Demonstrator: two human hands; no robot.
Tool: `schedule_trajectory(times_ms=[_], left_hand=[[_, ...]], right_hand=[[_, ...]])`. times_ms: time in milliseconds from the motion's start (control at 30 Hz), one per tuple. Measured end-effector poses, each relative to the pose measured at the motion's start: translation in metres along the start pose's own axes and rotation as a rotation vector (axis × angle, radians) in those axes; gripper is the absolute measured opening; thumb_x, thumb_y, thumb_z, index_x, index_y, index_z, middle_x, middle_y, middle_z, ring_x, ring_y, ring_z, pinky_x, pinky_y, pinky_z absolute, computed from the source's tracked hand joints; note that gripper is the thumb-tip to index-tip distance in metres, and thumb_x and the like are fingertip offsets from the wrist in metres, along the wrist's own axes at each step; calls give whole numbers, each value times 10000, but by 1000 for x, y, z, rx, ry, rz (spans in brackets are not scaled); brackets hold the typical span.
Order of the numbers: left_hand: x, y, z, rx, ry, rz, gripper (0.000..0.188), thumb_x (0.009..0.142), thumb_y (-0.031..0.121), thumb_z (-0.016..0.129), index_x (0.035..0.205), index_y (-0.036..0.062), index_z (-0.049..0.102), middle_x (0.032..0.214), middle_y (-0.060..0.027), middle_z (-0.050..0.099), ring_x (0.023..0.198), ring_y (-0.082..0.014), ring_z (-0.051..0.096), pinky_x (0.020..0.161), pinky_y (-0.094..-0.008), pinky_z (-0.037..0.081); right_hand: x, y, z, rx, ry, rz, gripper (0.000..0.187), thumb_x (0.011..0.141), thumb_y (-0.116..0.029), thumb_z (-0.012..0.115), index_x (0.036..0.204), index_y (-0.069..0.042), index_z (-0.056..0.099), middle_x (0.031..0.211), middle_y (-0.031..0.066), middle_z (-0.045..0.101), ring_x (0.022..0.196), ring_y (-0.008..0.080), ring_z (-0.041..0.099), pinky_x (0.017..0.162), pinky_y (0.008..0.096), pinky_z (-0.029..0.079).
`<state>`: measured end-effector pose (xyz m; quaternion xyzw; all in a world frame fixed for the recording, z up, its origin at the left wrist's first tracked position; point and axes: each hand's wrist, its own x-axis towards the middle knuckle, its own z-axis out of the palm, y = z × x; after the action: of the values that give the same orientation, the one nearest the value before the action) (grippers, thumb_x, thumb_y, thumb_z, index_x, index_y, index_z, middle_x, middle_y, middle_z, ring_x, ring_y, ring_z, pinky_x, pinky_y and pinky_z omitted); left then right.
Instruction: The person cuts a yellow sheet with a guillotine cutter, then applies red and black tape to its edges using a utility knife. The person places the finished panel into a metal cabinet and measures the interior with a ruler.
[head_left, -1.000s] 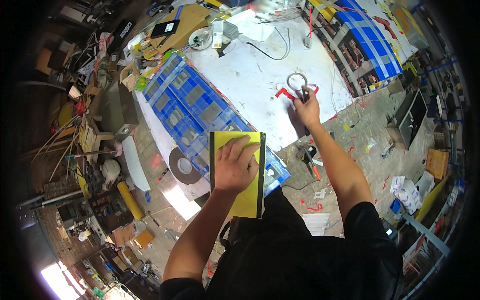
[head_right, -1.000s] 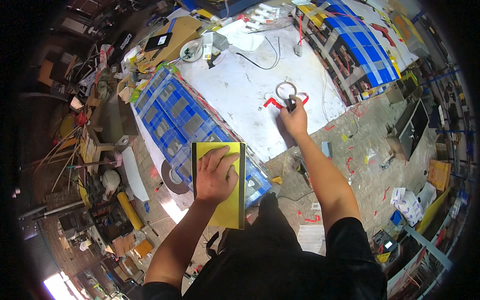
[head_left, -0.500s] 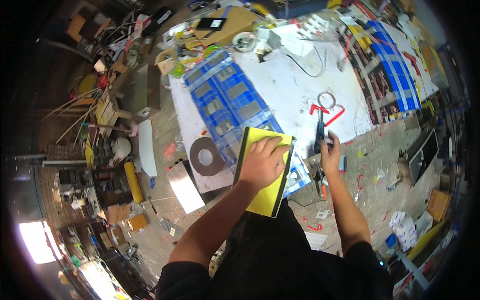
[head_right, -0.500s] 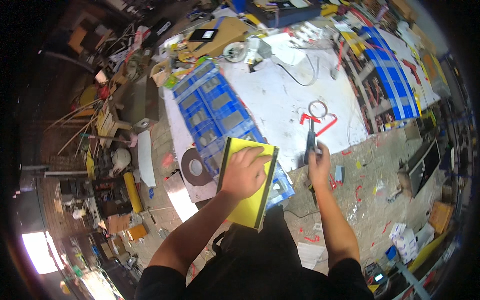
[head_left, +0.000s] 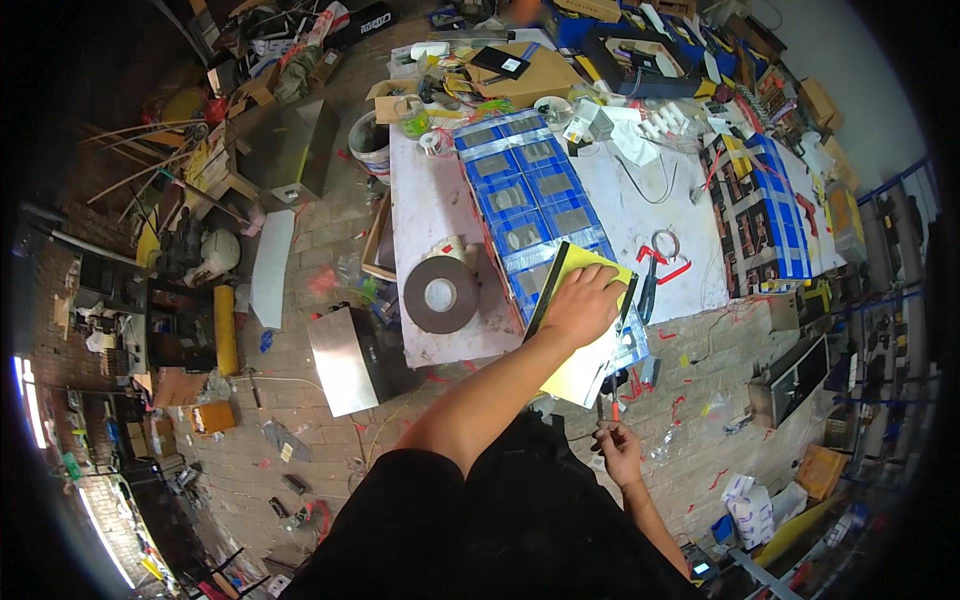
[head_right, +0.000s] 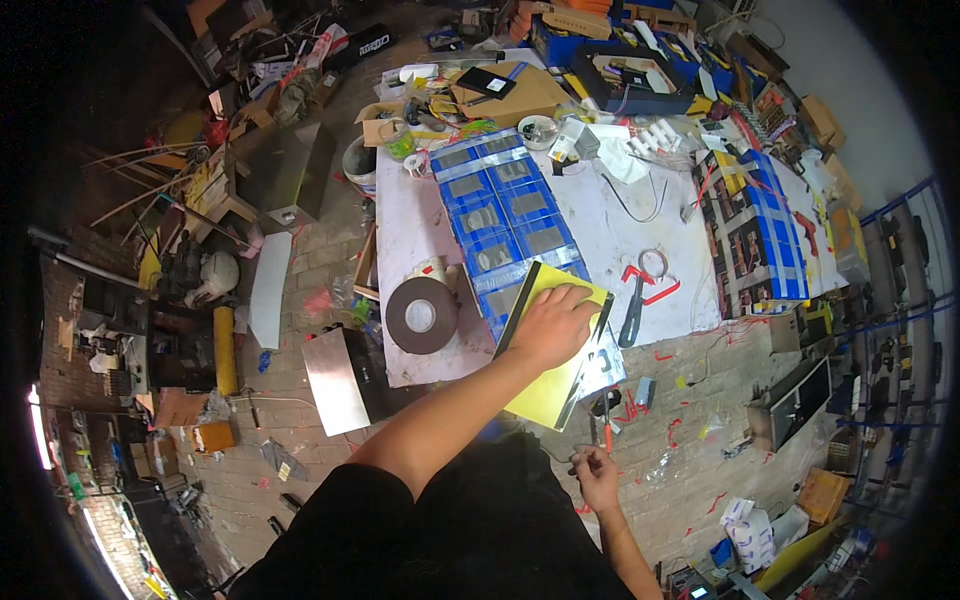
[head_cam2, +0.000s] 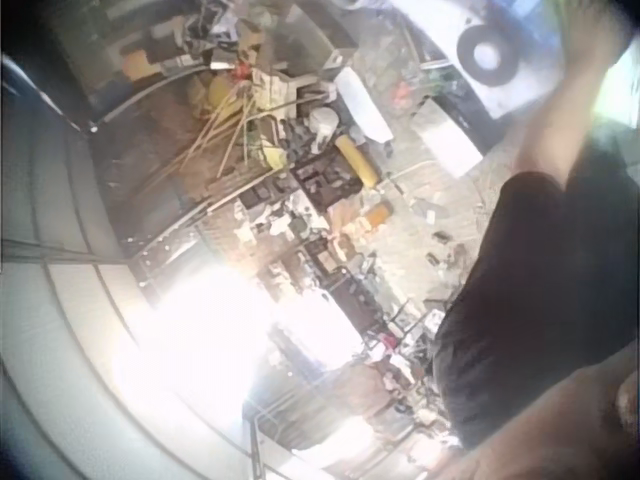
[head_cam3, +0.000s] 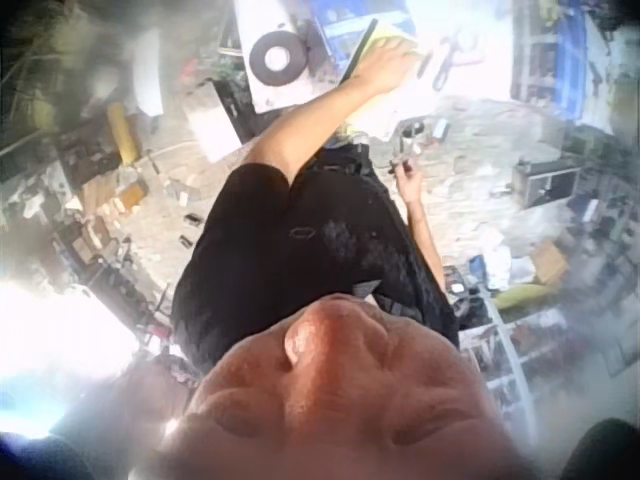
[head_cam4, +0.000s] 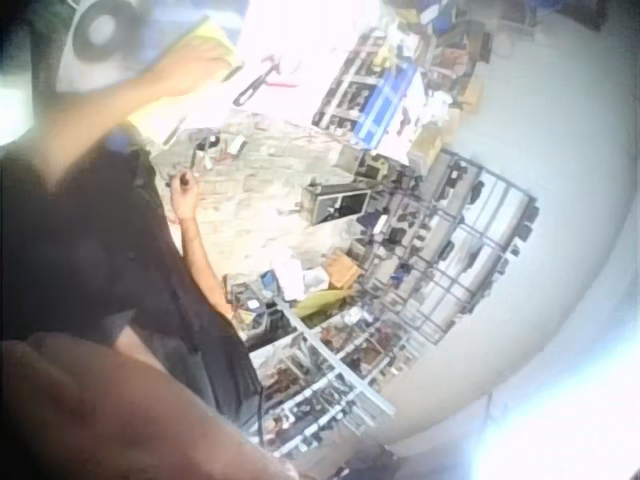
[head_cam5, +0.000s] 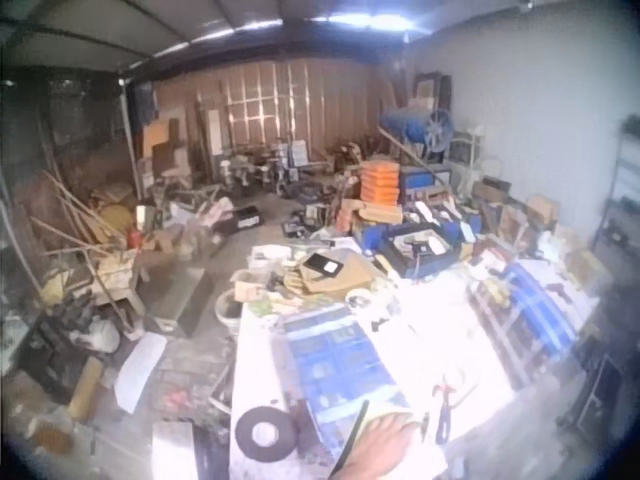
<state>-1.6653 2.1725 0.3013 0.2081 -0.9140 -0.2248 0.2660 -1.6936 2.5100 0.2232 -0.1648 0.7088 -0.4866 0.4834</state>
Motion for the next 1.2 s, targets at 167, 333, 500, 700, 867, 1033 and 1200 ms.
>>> schedule_trajectory(times_ms=[167,333,500,700,867,1033,1200], left_hand=[[-15,-7,5,-121,93,-28,200,843,118,654,1019,99,746,1195,-72,668,1193,-267,600,1014,-422,461],[-35,-6,-15,-299,-34,-76,289,886,122,654,1173,99,678,1283,-104,621,1234,-310,593,1077,-449,457],[-69,-4,-77,-560,-126,-41,292,936,140,657,1222,81,658,1284,-110,623,1217,-338,614,1022,-428,507],[-183,-44,-166,-701,-49,-239,205,982,190,674,1162,94,696,1118,-113,719,1014,-312,721,863,-386,575],[-331,-126,-185,-500,-141,-757,219,988,255,689,1138,102,730,1011,-151,750,914,-297,740,797,-382,574],[-405,-159,-200,-412,-184,-923,255,978,278,704,1129,74,734,946,-157,750,866,-281,733,781,-378,563],[-392,-157,-191,-510,-160,-887,268,986,273,698,1136,54,731,946,-145,754,856,-235,729,797,-366,562]], right_hand=[[-16,-54,55,155,-46,-1,351,1043,-190,644,1332,1,588,1150,130,725,914,210,717,777,326,562],[-12,-74,100,441,-51,40,329,1053,-311,631,1253,-51,609,1167,146,699,873,254,715,771,387,565],[-1,-71,127,678,70,75,196,1029,-293,671,1041,-107,612,1034,116,697,811,247,686,719,376,542],[7,-63,136,755,178,13,156,997,-221,694,1006,-106,589,969,101,669,737,257,655,694,394,537],[1,-69,142,727,260,-54,127,1004,-211,668,985,-108,596,965,86,699,759,235,665,702,382,544],[-21,-84,144,712,284,-177,85,993,-143,637,1030,-101,573,935,64,673,723,236,663,698,396,542],[-45,-108,163,662,238,-261,148,994,-102,595,1137,-66,610,927,32,673,737,201,654,715,355,535]])
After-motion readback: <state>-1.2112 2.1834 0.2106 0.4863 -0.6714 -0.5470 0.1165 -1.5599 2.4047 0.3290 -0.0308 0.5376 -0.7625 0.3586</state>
